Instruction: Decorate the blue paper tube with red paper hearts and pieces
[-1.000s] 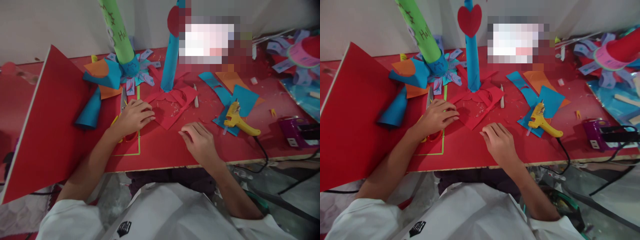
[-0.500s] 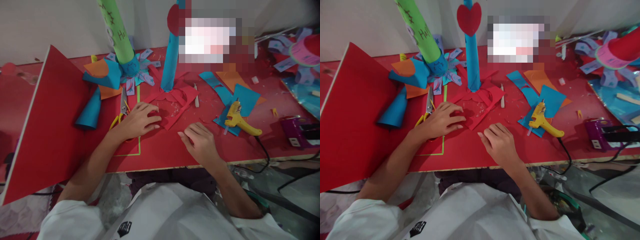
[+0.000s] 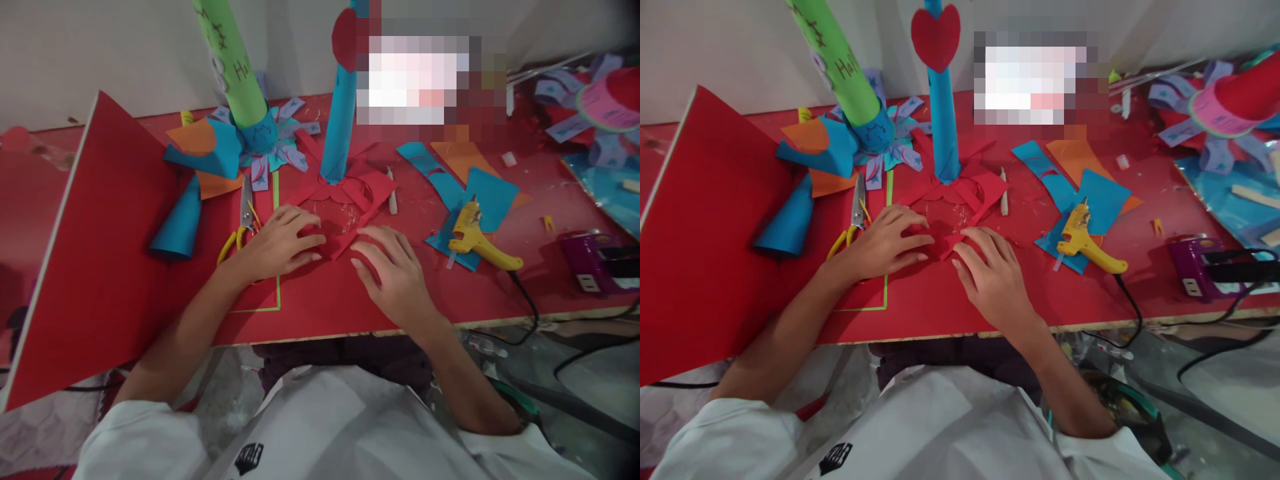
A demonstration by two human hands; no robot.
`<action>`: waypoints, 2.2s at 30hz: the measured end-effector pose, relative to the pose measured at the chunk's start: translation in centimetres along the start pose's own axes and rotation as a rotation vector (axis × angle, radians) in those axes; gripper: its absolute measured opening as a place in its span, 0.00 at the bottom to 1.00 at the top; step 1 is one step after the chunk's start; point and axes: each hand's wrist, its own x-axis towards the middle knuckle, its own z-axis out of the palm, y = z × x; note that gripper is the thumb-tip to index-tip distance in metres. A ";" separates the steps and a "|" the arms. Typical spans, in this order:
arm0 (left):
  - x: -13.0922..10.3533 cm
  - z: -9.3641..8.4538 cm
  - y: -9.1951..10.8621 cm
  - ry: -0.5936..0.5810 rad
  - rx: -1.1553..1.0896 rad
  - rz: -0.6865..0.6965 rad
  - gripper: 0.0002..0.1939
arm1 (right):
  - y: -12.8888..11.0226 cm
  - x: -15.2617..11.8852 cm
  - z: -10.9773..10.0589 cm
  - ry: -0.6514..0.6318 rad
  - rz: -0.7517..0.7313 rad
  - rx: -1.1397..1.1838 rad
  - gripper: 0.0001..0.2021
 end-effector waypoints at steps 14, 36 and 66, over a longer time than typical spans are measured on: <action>0.2 0.3 -0.1 0.058 0.005 -0.053 0.14 | -0.2 1.4 1.4 -0.208 -0.059 -0.162 0.20; 0.5 0.0 0.1 0.046 0.098 -0.018 0.15 | 0.9 0.7 0.3 -0.190 -0.011 -0.178 0.19; 0.2 0.2 0.3 0.026 0.155 0.058 0.18 | 0.9 0.5 0.4 -0.266 -0.051 -0.190 0.23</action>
